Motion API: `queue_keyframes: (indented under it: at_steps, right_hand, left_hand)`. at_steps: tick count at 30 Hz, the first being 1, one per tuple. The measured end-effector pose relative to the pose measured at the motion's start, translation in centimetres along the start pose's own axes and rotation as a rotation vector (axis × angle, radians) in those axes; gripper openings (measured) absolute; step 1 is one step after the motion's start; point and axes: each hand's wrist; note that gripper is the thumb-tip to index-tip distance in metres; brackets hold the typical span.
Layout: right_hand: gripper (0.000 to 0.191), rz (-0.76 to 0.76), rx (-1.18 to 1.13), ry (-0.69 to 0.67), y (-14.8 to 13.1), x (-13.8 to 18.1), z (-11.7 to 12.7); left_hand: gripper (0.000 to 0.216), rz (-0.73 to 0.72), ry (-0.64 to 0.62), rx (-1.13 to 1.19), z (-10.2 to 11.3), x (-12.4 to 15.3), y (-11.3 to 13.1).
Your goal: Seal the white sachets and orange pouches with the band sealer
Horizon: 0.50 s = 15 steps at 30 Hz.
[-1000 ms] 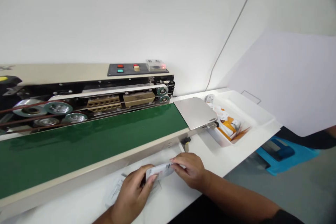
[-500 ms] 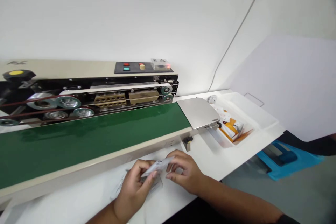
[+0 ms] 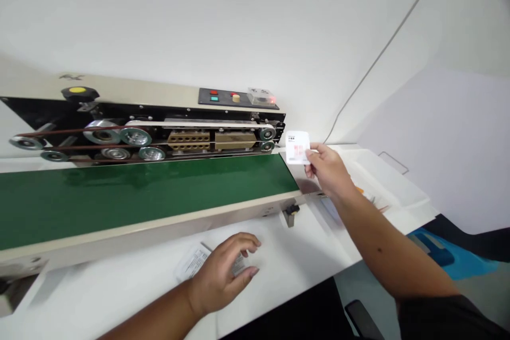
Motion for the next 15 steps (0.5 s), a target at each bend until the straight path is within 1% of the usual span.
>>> queue_keyframes:
  at_steps: [2, 4, 8, 10, 11, 12, 13, 15]
  right_hand:
    - [0.023, -0.108, 0.0, 0.011, -0.3, -2.5, 0.1]
    - [0.022, -0.207, -0.023, -0.022, -0.1, -3.9, -0.3]
    - [0.02, -0.318, -0.071, -0.148, 0.7, -4.9, -1.6]
    - [0.022, -0.331, -0.016, -0.213, 0.8, -5.1, -2.2]
    - [0.024, -0.306, 0.043, -0.225, 0.8, -5.0, -2.5]
    - [0.026, -0.24, 0.119, -0.205, 0.7, -4.6, -2.6]
    - [0.027, -0.127, 0.206, -0.154, 0.6, -3.9, -2.8]
    - [0.025, 0.208, 0.376, -0.006, 0.5, -1.3, -3.0]
  left_hand:
    - [0.027, -0.021, -0.008, -0.016, 0.0, 0.0, 0.0]
    - [0.027, -0.039, -0.014, -0.027, 0.0, 0.0, 0.1]
    - [0.026, -0.054, -0.01, -0.028, 0.1, -0.1, 0.1]
    - [0.023, -0.059, -0.008, -0.03, 0.1, -0.1, 0.1]
    - [0.022, -0.065, -0.008, -0.032, 0.1, -0.1, 0.0]
    - [0.021, -0.071, -0.006, -0.035, 0.1, -0.1, 0.0]
    - [0.019, -0.078, 0.0, -0.039, 0.1, -0.1, 0.0]
    - [0.013, -0.1, 0.015, -0.038, 0.1, -0.2, 0.2]
Point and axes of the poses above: each hand's wrist, its own x-axis away from the middle knuckle, its own z-axis out of the back of the hand, y = z × x, and after that the axes turned 14 degrees about -x, right-handed
